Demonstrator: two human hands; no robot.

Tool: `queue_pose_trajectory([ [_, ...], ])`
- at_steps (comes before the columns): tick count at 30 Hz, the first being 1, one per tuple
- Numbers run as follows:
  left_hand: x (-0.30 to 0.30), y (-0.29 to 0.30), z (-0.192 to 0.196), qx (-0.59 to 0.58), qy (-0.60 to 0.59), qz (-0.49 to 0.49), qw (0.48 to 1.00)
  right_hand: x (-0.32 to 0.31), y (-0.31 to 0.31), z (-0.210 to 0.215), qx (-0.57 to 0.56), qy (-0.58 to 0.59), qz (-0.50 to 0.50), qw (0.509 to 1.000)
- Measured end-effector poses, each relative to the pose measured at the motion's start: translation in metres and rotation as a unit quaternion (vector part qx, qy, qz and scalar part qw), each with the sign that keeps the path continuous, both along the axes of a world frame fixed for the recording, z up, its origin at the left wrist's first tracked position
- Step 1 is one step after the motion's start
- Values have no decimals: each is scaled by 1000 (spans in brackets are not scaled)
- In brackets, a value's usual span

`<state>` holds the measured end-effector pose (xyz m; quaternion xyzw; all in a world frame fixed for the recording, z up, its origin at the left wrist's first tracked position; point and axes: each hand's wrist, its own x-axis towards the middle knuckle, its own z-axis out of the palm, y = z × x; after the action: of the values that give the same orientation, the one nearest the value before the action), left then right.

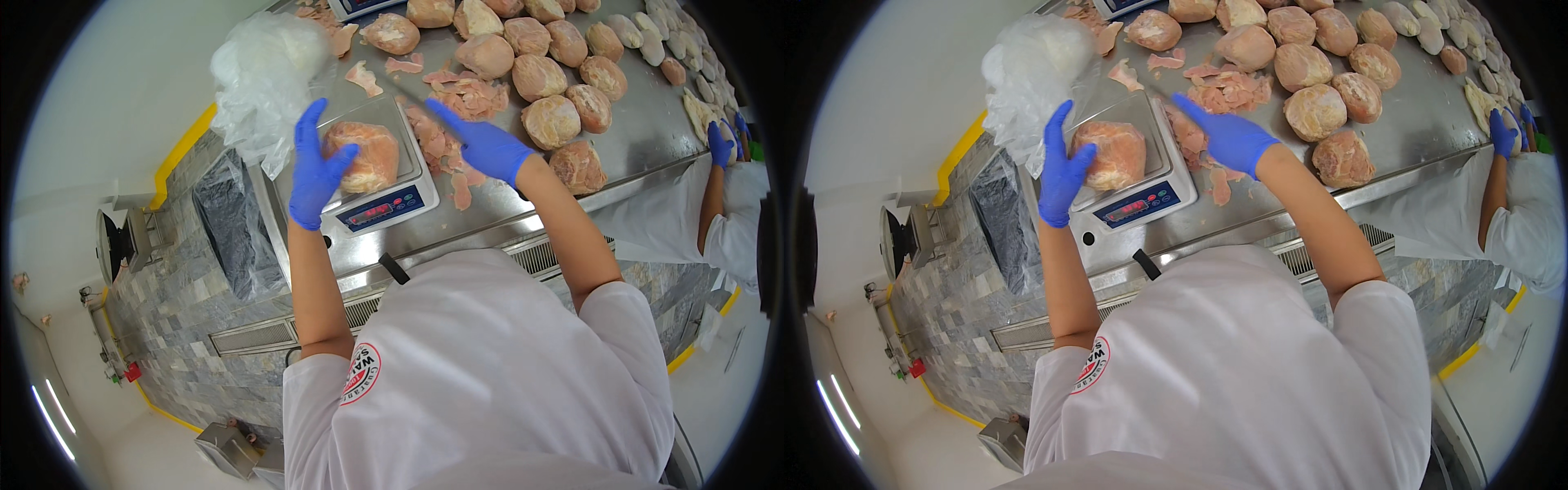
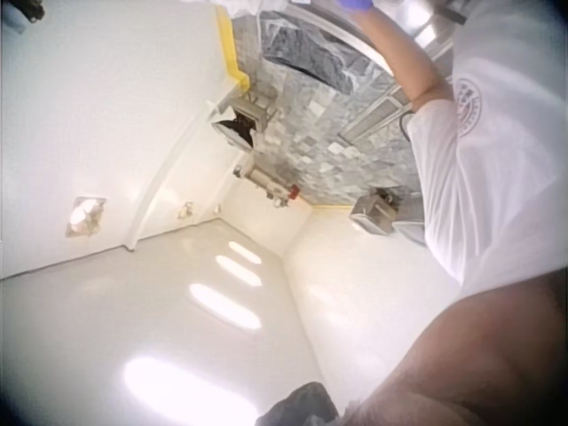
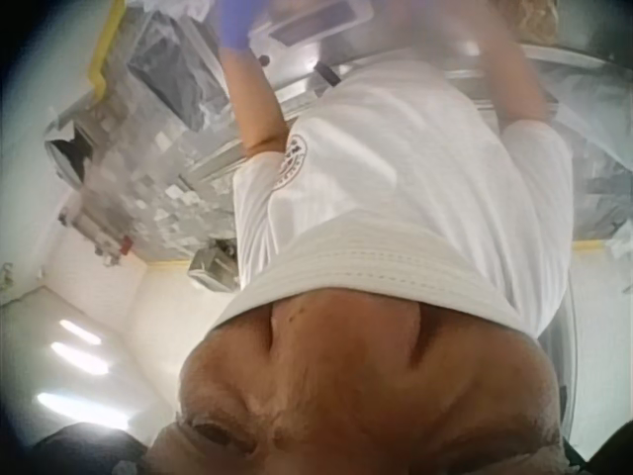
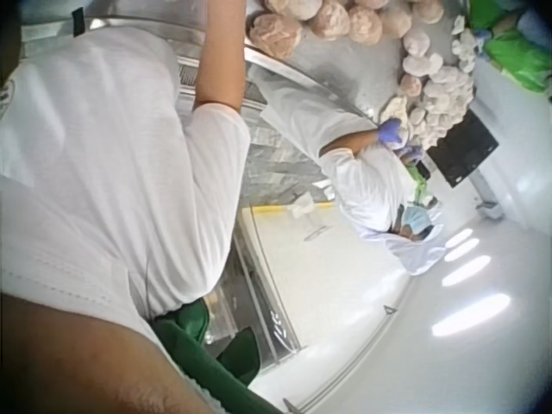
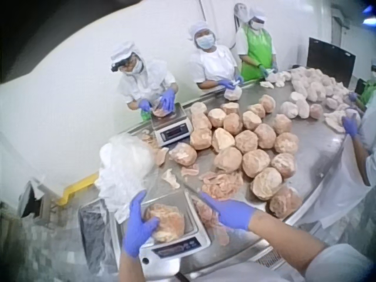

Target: The person uses a knife to trim fat and skin from raw meat pieces placed on a digital scale. They repeatedly pick up a piece of meat, trim it, and place it back on the scale to check the weight, continuing this process for multiple items.

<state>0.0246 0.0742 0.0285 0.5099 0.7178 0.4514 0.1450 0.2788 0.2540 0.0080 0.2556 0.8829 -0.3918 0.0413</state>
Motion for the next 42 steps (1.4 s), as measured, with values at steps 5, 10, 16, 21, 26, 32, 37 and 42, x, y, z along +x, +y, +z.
queue_pose_trajectory([
  [5,-14,-27,33,-44,7,-60,997,13,-7,25,-8,-8,-142,990],
  [10,13,-15,38,-213,320,-151,911,18,-33,-1,-73,129,-171,974],
  [16,-15,5,14,-174,257,-218,925,-16,-63,-4,-227,198,-227,926],
  [21,-18,11,9,-152,247,-187,939,-58,-68,-16,-121,220,-209,945],
  [26,-19,9,6,-135,215,-184,950,-77,-62,-21,-32,230,-255,939],
  [32,-14,5,6,-116,110,-129,979,-80,-49,-20,-189,321,-280,885],
  [37,-49,-6,-3,-147,-272,-122,943,-91,-42,32,-203,348,-209,891],
  [42,-59,-12,-35,-41,-413,-75,907,-111,-43,19,-177,350,-174,903],
])
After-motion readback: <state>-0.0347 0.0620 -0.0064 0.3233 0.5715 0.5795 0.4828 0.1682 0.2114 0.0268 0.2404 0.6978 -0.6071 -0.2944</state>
